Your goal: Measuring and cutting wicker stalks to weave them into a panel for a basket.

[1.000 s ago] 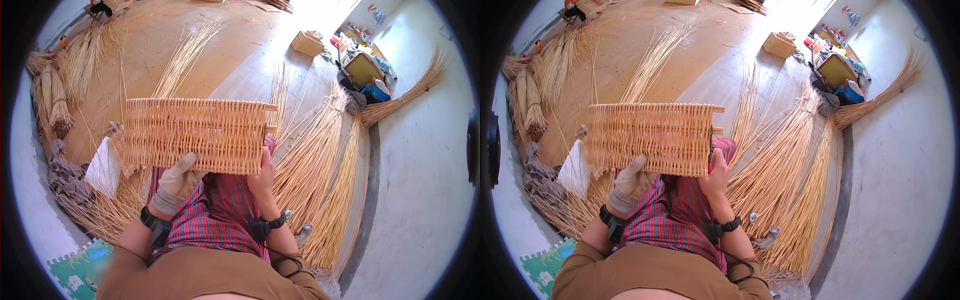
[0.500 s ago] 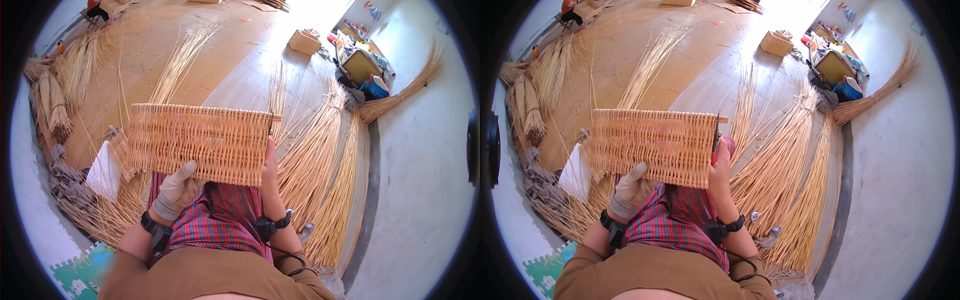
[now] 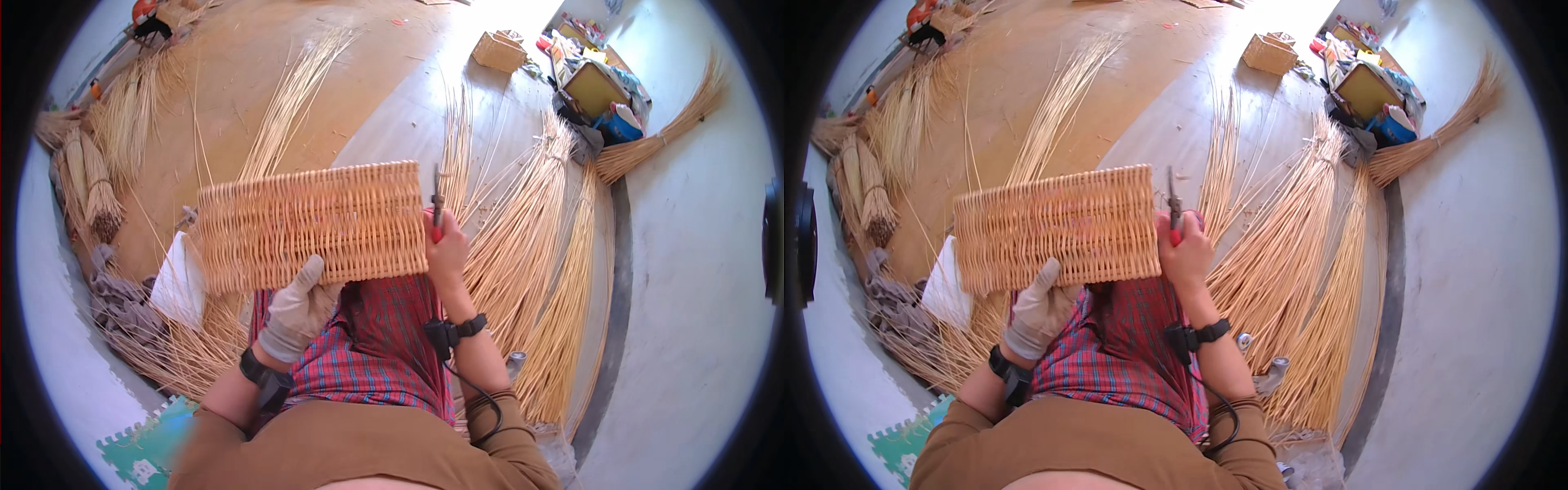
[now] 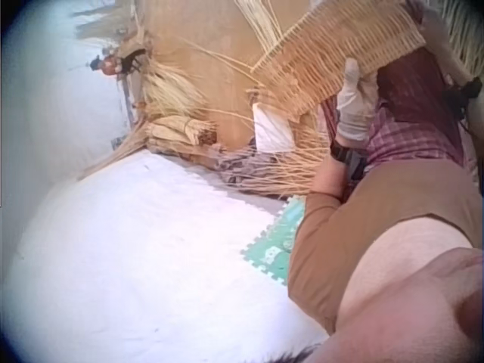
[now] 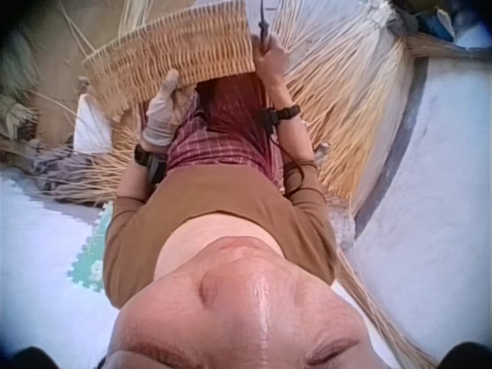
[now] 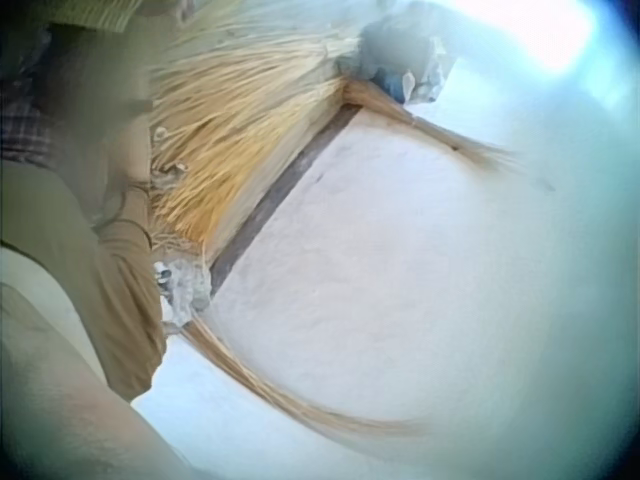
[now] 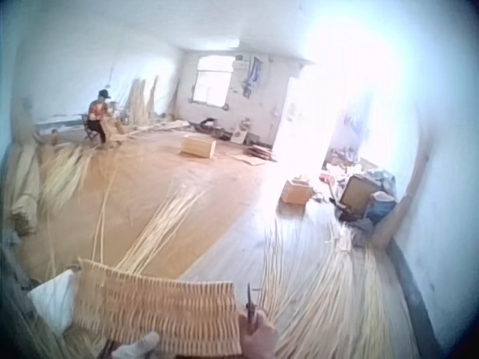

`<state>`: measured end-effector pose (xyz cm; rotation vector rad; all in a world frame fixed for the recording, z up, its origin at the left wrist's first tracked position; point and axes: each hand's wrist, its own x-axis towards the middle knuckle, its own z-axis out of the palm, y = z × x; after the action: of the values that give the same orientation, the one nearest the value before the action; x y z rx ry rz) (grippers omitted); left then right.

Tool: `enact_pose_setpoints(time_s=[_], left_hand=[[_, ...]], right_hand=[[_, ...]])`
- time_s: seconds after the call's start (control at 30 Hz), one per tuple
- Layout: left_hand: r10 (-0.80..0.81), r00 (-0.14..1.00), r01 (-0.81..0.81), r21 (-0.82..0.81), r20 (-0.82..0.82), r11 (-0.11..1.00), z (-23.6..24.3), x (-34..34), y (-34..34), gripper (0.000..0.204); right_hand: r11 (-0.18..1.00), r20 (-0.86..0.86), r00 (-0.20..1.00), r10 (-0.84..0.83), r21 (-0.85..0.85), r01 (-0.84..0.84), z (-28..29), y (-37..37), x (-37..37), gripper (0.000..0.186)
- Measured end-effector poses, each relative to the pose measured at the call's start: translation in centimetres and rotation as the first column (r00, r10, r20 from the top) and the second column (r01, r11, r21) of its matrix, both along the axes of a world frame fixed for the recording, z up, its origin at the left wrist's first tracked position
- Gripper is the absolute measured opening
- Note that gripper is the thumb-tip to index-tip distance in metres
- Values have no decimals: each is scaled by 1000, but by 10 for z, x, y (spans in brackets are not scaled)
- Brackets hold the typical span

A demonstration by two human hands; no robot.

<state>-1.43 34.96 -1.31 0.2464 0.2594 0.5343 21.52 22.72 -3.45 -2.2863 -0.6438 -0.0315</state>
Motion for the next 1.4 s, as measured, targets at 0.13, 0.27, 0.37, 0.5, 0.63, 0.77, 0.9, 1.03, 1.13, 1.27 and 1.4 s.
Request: enact_pose_setpoints(time_s=[0.13,0.27,0.37,0.5,0.63,0.77,0.9,1.03,1.13,1.27,1.4], left_hand=[[-202,976,216,-237,83,947,-22,2,-25,52],[-807,547,837,141,-223,528,-23,-4,-48,43],[-646,556,761,633,-523,142,28,34,-24,47],[87,973,207,646,-213,-734,51,108,14,70],[148,980,195,464,-135,-864,21,143,34,69],[200,975,221,492,-95,-842,18,148,25,61],[215,970,241,532,-111,-812,12,153,23,53],[183,977,211,531,-106,-820,7,157,28,48],[169,980,197,537,-101,-820,9,160,27,47],[169,978,208,552,-121,-807,7,160,30,43],[164,977,212,576,-134,-790,7,160,29,40]], right_hand=[[993,-241,968,77,101,-54,-25,-37,21,47],[960,-455,880,137,280,-4,-56,-67,12,36],[949,-602,793,96,295,110,-77,-94,-4,32],[938,-655,737,167,335,85,-72,-99,-26,31],[945,-592,770,237,325,-40,-47,-88,-39,31],[984,-556,813,173,132,-120,-36,-100,-46,45],[992,-522,843,130,70,-109,-34,-104,-51,51],[989,-375,917,134,-11,-148,-26,-102,-44,51],[984,-417,896,149,-29,-177,-30,-102,-43,50],[974,-398,900,179,-60,-220,-34,-99,-41,53],[958,-460,862,213,-75,-277,-30,-101,-35,61]])
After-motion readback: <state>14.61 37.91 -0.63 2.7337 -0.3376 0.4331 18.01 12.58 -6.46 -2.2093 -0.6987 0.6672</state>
